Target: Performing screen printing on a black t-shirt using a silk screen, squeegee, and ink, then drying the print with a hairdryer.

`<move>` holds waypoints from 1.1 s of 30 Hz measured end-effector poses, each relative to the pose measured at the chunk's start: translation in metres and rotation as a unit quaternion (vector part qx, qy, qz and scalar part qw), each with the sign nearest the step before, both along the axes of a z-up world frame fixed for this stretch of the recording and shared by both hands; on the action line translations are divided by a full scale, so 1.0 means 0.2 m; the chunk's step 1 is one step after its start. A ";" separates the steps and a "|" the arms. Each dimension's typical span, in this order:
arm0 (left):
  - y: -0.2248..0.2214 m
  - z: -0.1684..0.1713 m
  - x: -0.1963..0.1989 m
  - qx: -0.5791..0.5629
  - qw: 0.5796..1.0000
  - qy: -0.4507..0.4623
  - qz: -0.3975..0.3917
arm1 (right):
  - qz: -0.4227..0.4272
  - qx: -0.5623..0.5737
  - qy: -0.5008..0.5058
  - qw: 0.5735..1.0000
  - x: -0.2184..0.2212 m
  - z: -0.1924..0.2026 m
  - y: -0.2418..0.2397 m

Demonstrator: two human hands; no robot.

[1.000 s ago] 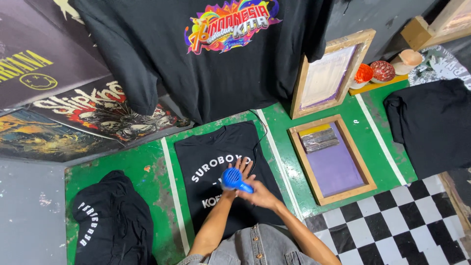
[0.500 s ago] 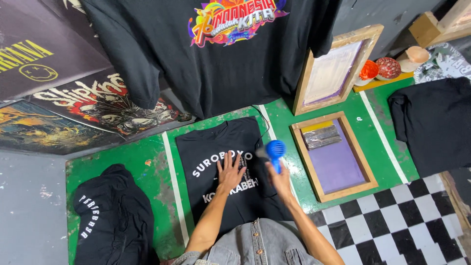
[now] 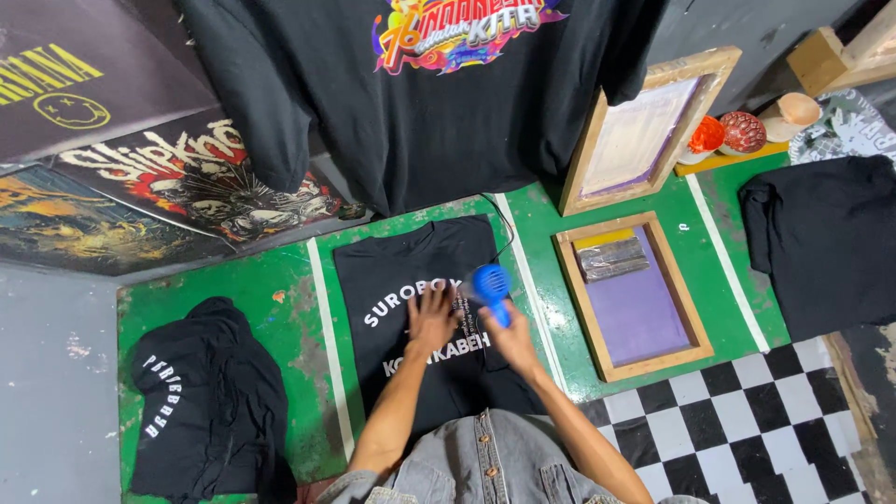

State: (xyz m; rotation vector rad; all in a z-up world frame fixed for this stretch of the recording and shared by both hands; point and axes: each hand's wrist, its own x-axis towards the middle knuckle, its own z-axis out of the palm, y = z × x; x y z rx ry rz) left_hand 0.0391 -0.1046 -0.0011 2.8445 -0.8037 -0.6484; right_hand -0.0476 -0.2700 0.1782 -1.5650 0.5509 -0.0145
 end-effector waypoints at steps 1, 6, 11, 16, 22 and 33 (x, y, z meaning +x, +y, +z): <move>0.07 0.04 0.02 0.019 1.000 -0.004 0.023 | -0.050 -0.045 0.023 0.997 0.00 -0.04 -0.07; 0.43 0.09 0.08 0.053 0.990 0.028 0.124 | -0.184 -0.075 0.062 0.978 -0.04 -0.16 -0.30; 0.47 0.14 0.04 0.045 0.989 0.012 0.138 | -0.123 -0.072 0.079 0.987 0.00 -0.19 -0.22; 0.23 0.17 -0.06 0.001 0.995 0.002 0.098 | 0.022 -0.064 0.029 0.997 0.08 -0.07 0.22; 0.20 -0.14 -0.13 -0.282 0.951 -0.114 0.059 | 0.167 -0.060 -0.052 0.983 0.07 -0.02 0.59; 0.71 0.00 0.02 0.026 0.993 -0.021 0.112 | 0.053 -0.134 0.028 0.989 0.07 -0.08 0.20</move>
